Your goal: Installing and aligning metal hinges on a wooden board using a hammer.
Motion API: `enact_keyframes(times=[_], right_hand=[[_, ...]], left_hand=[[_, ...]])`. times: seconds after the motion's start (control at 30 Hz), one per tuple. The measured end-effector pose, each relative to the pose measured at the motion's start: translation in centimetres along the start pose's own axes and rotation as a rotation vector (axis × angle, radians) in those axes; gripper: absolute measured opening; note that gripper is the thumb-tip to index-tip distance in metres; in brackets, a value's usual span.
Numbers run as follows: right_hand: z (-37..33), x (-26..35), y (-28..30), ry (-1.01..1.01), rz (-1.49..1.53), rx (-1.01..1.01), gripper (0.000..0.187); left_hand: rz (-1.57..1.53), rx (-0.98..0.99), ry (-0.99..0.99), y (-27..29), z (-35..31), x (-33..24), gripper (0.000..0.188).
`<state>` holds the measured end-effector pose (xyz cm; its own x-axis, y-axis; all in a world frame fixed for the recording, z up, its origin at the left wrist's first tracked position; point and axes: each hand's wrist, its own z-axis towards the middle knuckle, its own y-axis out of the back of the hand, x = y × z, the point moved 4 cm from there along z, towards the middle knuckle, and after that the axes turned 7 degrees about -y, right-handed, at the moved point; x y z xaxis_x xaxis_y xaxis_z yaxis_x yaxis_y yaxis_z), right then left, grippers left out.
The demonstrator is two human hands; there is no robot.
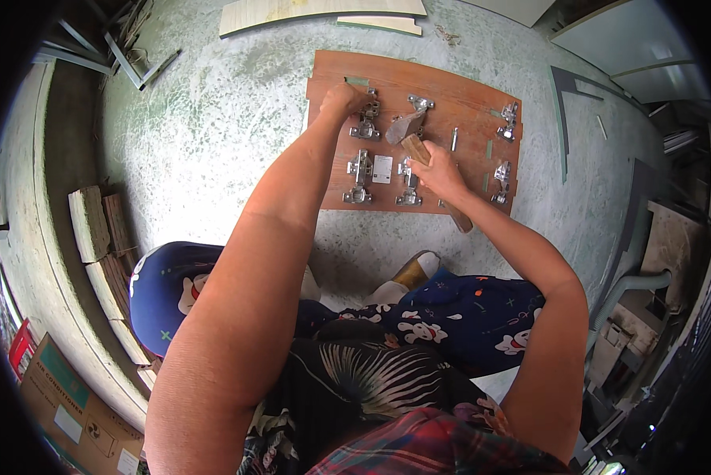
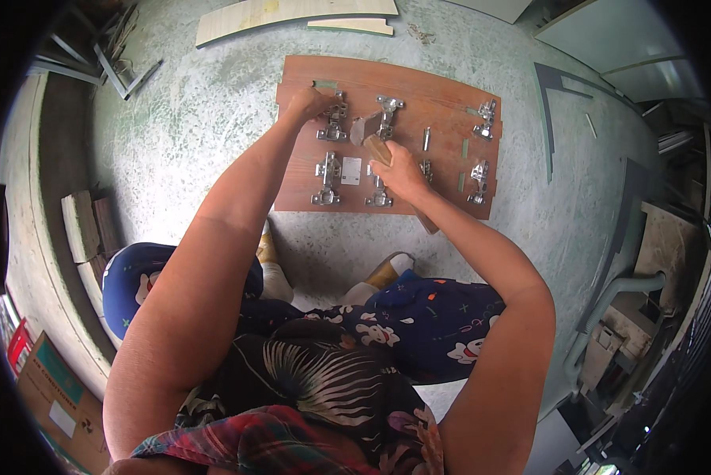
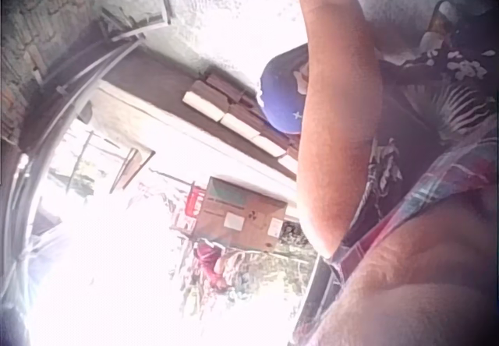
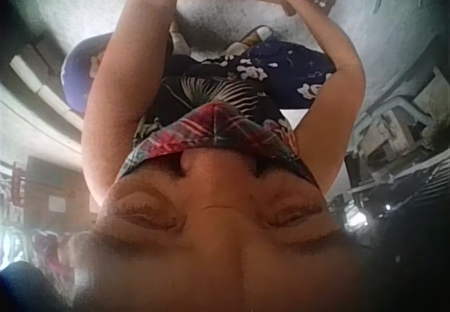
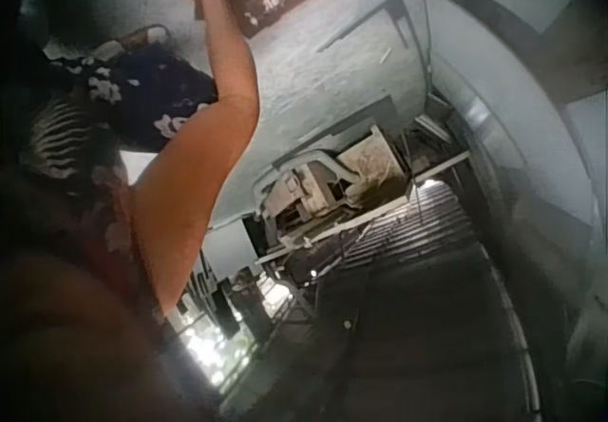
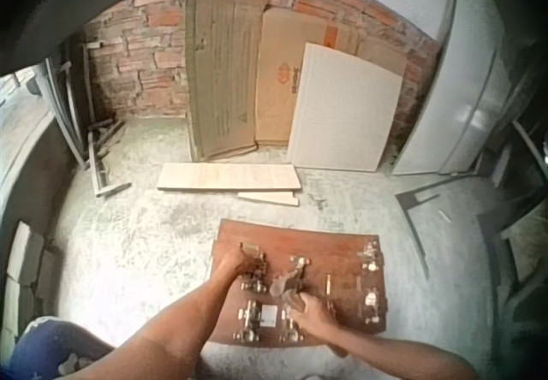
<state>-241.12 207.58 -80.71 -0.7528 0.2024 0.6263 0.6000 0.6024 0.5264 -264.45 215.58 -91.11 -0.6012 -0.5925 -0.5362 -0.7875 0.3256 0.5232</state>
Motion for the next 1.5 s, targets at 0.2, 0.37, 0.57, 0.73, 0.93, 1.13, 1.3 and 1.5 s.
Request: enact_keyframes(times=[0.2, 0.37, 0.57, 0.73, 0.93, 1.13, 1.3, 1.5], right_hand=[[1.3, -0.3, -0.3, 0.013, 0.030, -0.010, 0.023], [1.7, -1.8, 0.2, -0.013, 0.107, -0.046, 0.024], [1.4, -2.3, -0.1, -0.004, 0.068, -0.027, 0.020], [1.2, -3.2, 0.4, -0.010, 0.066, -0.025, 0.024], [0.8, -3.7, 1.2, -0.048, 0.106, -0.067, 0.025], [0.5, -4.3, 2.4, -0.064, 0.231, -0.107, 0.023], [0.7, -6.0, 3.9, -0.119, 0.331, -0.178, 0.022], [0.1, -7.0, 4.5, -0.154, 0.450, -0.210, 0.020]], left_hand=[[0.006, -0.053, 0.041, -0.5, -0.4, 0.0, 0.061], [-0.003, -0.204, 0.005, -0.4, -1.9, -2.7, 0.049], [0.003, -0.207, -0.139, -0.8, -0.7, -2.4, 0.038], [0.024, -0.177, -0.117, -0.9, -0.5, -2.4, 0.037], [0.058, -0.230, -0.029, -0.5, -0.8, -1.8, 0.041], [0.294, -0.415, -0.107, 0.8, -0.4, -1.7, 0.040], [0.478, -0.033, -0.409, -1.1, -1.2, -5.1, 0.046], [0.667, 0.060, -0.540, -3.9, -3.3, -4.6, 0.047]])
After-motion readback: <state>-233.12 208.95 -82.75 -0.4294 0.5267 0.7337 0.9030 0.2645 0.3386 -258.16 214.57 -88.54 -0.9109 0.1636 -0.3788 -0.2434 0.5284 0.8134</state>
